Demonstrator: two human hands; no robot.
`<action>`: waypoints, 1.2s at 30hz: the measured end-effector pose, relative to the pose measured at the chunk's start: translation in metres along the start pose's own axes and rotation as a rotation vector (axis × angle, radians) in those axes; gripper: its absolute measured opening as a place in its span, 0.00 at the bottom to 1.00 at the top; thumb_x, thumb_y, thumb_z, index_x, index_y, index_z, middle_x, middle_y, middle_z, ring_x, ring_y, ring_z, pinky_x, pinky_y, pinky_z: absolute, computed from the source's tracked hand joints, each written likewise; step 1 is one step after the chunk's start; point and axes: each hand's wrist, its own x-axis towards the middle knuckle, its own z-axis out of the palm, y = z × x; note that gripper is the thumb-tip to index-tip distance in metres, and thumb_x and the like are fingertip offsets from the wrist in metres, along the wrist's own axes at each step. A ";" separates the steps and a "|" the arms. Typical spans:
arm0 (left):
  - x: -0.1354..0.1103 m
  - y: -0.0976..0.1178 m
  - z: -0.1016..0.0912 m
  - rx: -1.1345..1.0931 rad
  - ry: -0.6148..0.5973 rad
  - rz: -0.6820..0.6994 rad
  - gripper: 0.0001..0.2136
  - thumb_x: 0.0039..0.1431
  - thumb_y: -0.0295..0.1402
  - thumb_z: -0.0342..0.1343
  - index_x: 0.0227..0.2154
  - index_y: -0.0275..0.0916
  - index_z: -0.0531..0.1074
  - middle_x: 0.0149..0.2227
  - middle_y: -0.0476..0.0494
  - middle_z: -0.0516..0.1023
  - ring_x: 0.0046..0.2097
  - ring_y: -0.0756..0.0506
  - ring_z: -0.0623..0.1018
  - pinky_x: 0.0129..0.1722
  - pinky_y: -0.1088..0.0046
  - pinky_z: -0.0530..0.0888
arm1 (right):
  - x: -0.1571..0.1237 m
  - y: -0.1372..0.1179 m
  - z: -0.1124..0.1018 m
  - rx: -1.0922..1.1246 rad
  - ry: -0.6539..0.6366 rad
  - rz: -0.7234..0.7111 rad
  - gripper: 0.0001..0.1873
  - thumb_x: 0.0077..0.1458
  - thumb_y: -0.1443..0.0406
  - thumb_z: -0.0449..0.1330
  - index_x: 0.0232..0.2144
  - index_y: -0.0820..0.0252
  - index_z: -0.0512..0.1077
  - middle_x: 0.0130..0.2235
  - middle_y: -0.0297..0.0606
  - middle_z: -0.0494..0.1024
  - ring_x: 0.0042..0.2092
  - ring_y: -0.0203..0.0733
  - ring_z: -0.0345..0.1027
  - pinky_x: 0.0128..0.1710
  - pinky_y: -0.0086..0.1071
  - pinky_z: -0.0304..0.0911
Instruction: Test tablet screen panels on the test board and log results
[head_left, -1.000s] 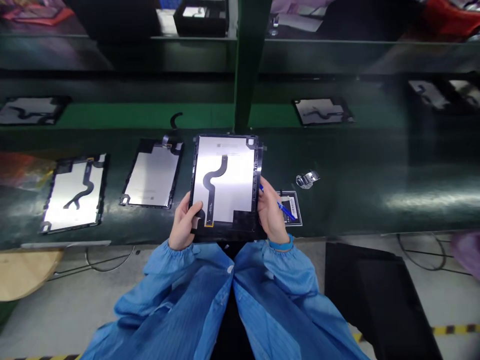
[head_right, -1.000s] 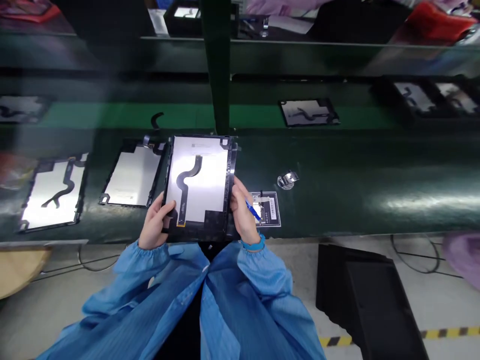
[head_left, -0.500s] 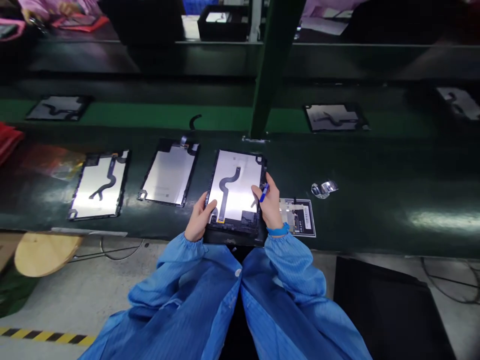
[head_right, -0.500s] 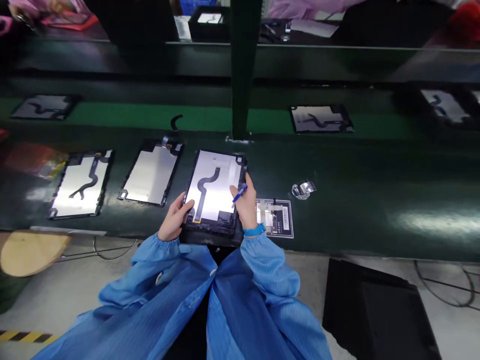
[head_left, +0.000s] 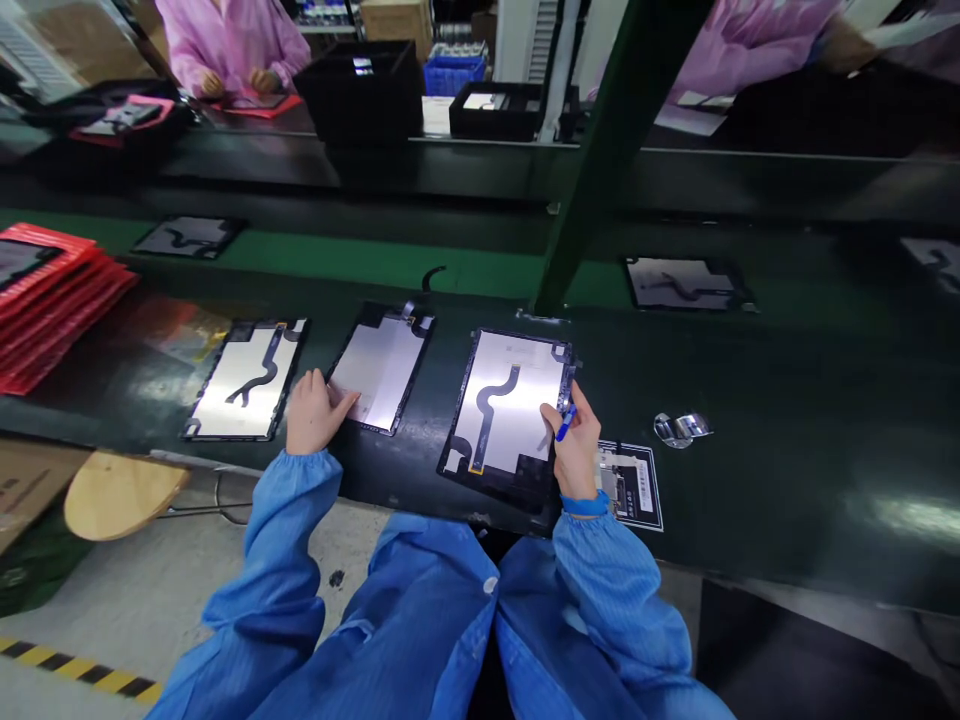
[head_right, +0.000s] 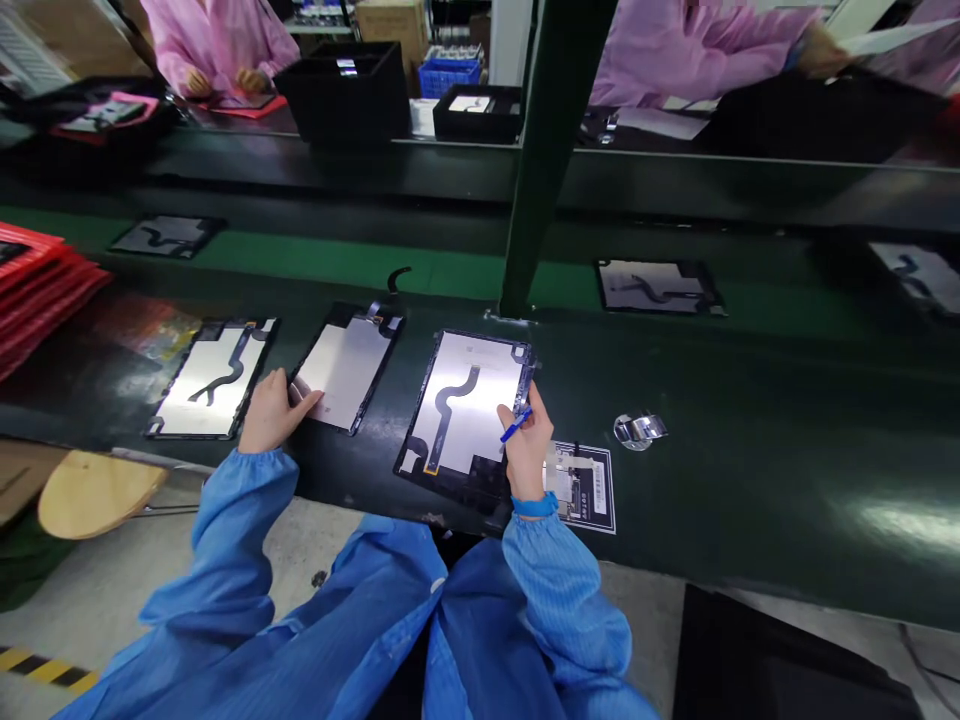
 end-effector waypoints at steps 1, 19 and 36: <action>-0.001 -0.003 0.002 0.030 -0.021 0.009 0.32 0.56 0.46 0.53 0.56 0.23 0.64 0.51 0.20 0.72 0.56 0.28 0.71 0.56 0.53 0.67 | 0.000 0.001 0.001 -0.009 -0.008 -0.005 0.43 0.43 0.60 0.68 0.62 0.66 0.65 0.57 0.48 0.74 0.55 0.52 0.72 0.59 0.48 0.65; -0.014 0.000 0.002 -0.045 -0.020 -0.176 0.30 0.59 0.40 0.50 0.59 0.24 0.62 0.54 0.19 0.70 0.57 0.25 0.70 0.55 0.48 0.67 | 0.032 0.013 0.036 -0.420 -0.165 -0.209 0.29 0.47 0.59 0.63 0.52 0.59 0.72 0.47 0.45 0.78 0.47 0.53 0.72 0.50 0.47 0.67; -0.019 0.041 -0.009 0.022 -0.100 -0.168 0.58 0.42 0.54 0.67 0.64 0.12 0.49 0.57 0.07 0.64 0.60 0.19 0.65 0.56 0.45 0.66 | 0.040 0.011 0.016 -0.259 -0.042 -0.156 0.40 0.45 0.58 0.64 0.61 0.62 0.65 0.48 0.48 0.77 0.47 0.52 0.75 0.51 0.47 0.70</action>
